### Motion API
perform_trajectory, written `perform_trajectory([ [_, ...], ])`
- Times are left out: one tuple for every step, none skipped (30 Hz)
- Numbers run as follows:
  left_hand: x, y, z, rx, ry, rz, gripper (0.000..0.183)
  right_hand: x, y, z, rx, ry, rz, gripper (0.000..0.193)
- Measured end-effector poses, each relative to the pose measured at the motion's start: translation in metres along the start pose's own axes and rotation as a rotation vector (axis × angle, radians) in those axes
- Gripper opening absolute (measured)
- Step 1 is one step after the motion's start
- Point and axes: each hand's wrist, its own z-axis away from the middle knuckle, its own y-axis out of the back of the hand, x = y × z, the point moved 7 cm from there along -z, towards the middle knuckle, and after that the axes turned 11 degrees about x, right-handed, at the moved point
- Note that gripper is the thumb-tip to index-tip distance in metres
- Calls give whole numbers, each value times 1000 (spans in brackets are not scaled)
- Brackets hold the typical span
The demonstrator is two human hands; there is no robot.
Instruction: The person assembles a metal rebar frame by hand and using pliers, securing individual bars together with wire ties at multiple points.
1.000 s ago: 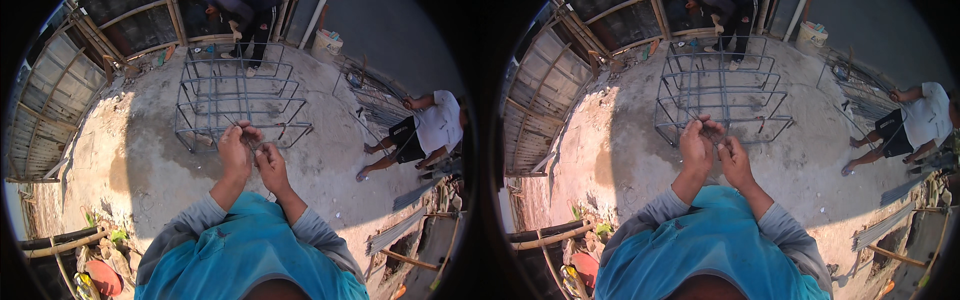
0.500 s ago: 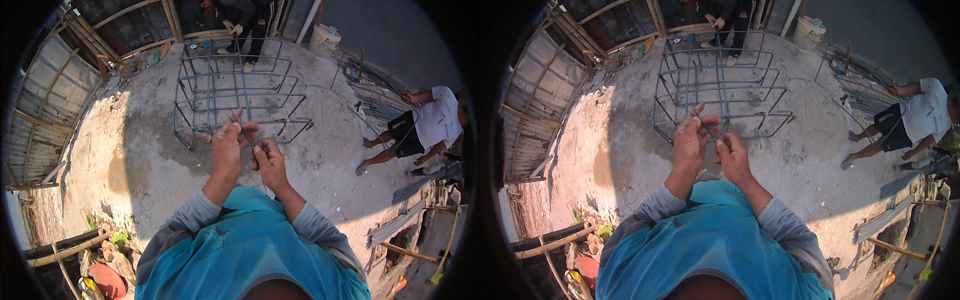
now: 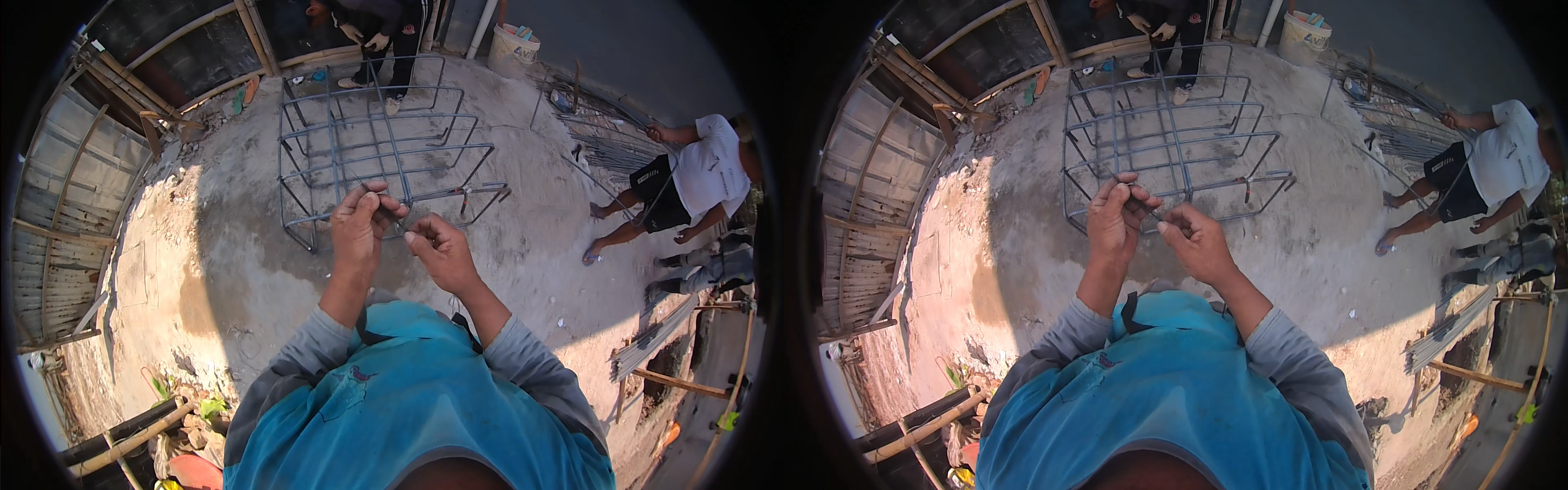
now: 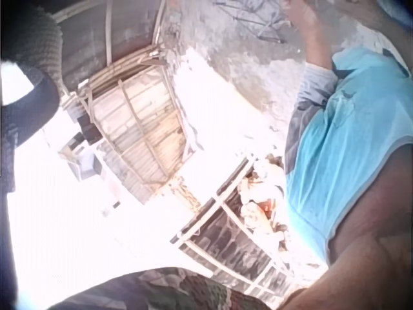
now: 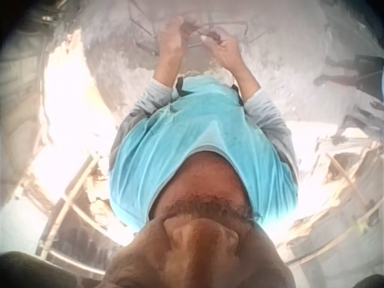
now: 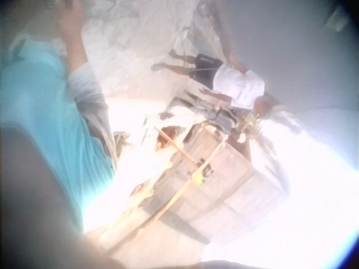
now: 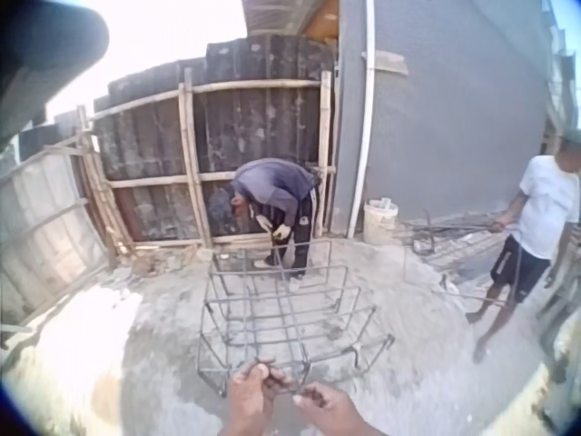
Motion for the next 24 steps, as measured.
perform_trajectory([
  [2,0,-1,-6,-7,-27,26,1,-3,-1,-6,-28,27,12],
  [3,0,-1,17,27,18,26,0,-4,-5,-11,-57,52,12],
  [3,-2,0,41,63,62,27,2,-6,-9,-15,-87,77,11],
  [2,-3,-1,59,100,104,27,4,-8,-13,-27,-114,83,11],
  [-1,1,-5,20,122,160,28,7,-10,-18,-38,-143,88,12],
  [-6,12,-10,-18,146,216,28,10,-13,-19,-49,-172,92,12],
  [-6,12,-12,-56,176,275,29,13,-15,-17,-38,-168,77,12],
  [-6,14,-15,-22,176,285,30,16,-21,-16,-27,-165,61,12],
  [-4,16,-16,12,175,293,30,20,-27,-15,-16,-162,45,13],
  [-1,12,-14,49,181,307,31,22,-32,-13,-3,-147,26,14],
  [6,10,-11,187,173,265,28,20,-39,-14,6,-124,-4,16],
  [7,16,-13,170,163,266,27,19,-42,-13,13,-100,-32,17],
  [13,29,-18,159,146,266,26,15,-46,-11,-33,8,127,18],
  [24,38,-25,146,128,267,24,12,-50,-9,-80,118,287,19],
  [45,50,-38,199,39,288,23,10,-54,-7,-130,227,448,20],
  [70,61,-52,257,-49,309,22,12,-52,-2,-130,258,505,20],
  [96,74,-67,290,-117,320,22,12,-44,8,-131,290,569,21],
  [120,87,-80,322,-194,333,22,11,-38,14,-138,331,632,21],
  [133,92,-87,337,-198,316,23,10,-36,16,-157,316,666,21],
  [145,97,-91,354,-199,299,23,2,-37,19,-176,298,701,20],
  [158,100,-94,354,-236,321,24,-3,-36,19,-197,281,737,20],
  [168,104,-97,349,-271,341,24,-6,-32,16,-186,310,771,19],
  [178,108,-100,345,-307,363,25,-8,-26,13,-176,340,805,19],
  [187,110,-104,346,-321,355,25,-9,-21,9,-167,371,840,19],
])
